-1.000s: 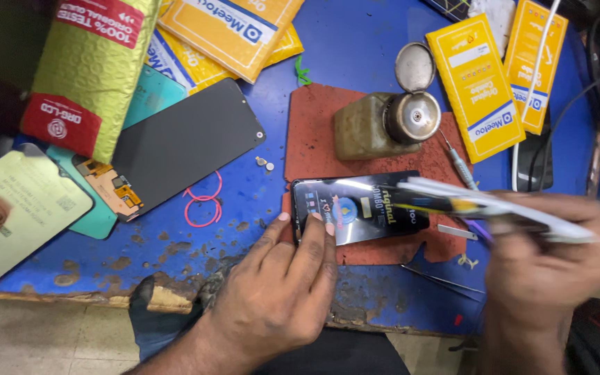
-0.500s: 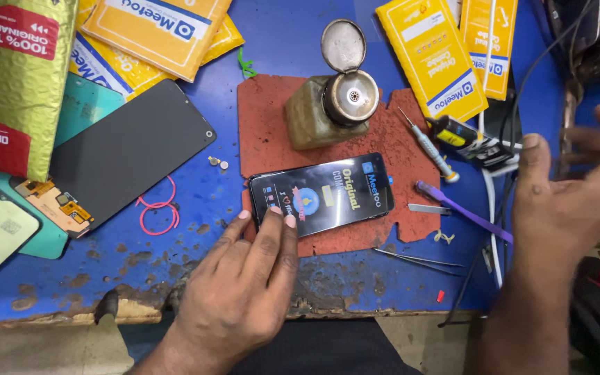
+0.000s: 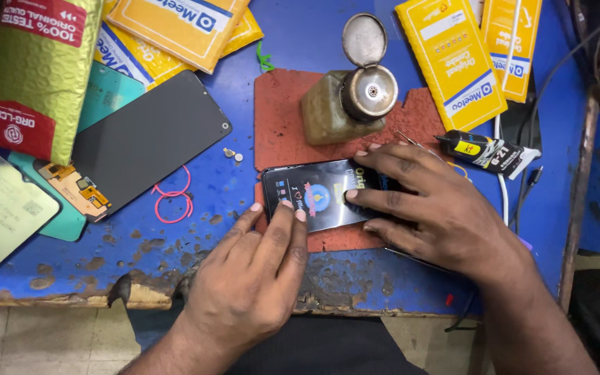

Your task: The person tests the touch screen of a mobile phone and then applies adhesive from a tube to the frame of the device using a pair of tweezers to assist in cleaning or positioning.

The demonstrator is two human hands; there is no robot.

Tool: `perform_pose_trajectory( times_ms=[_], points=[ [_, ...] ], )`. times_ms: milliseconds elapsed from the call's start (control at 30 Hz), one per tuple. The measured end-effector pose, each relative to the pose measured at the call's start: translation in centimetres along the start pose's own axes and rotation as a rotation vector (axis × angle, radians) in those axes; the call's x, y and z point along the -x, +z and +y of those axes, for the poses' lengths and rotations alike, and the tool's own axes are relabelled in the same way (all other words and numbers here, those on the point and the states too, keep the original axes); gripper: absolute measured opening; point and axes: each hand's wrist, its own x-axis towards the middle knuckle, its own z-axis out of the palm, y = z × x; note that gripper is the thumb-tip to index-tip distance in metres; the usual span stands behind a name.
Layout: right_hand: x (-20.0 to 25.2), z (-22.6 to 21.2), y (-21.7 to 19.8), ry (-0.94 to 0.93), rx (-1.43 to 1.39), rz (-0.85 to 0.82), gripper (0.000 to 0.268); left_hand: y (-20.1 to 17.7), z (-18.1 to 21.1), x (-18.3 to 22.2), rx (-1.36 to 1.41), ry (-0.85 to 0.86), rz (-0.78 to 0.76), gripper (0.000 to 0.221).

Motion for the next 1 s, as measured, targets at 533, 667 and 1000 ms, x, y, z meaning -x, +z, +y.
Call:
perform_pose_trajectory(
  times_ms=[533,667,1000],
  points=[
    [-0.18,-0.44,0.13,-0.009,0.063,0.004,0.043,-0.07,-0.11,0.1,-0.004,-0.019,-0.008,0.03],
    [-0.19,-0.34,0.24,-0.001,0.02,-0.005,0.043,-0.07,-0.1,0.12,0.002,-0.028,-0.017,0.031],
    [-0.01,-0.55,0.43,-0.011,0.08,0.018,0.043,0.18,0.09,0.01,0.029,-0.073,-0.008,0.036]
  ],
)
